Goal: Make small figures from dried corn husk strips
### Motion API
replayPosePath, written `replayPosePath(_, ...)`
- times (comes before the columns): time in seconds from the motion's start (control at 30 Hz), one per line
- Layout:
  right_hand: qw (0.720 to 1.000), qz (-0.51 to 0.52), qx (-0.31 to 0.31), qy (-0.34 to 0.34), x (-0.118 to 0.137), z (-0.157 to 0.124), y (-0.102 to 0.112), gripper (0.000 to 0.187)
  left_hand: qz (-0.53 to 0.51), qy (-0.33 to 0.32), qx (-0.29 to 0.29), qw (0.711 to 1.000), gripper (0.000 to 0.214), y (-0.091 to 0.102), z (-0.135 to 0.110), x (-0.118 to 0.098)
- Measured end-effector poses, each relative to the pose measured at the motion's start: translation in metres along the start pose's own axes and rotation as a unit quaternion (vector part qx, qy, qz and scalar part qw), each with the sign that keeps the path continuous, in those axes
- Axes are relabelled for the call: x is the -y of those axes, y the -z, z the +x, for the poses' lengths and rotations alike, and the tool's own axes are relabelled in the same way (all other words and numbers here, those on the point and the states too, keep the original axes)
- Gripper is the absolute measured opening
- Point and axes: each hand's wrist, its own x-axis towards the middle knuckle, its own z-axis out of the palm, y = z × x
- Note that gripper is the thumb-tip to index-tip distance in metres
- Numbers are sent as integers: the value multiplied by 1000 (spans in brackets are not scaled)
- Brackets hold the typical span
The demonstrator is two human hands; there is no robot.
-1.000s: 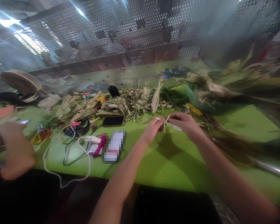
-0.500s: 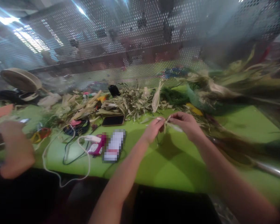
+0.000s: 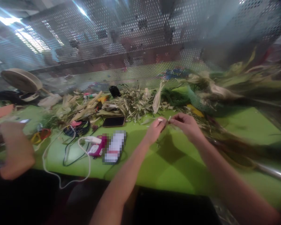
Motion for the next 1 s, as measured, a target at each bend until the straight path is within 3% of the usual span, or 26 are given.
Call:
replayPosePath(0.4,1000,3,-22,18,-11,4,0,37,-1,5,-17,1000,22,-5,-2,-1)
replayPosePath(0.87,998,-44,-11,43,-9,1,-1,20,30,-20,-29,999,22,-7,-2,2)
replayPosePath(1.0,993,-84,-36,80,-17,2,-1,15,-3,-10,-22,1000,25,-6,0,4)
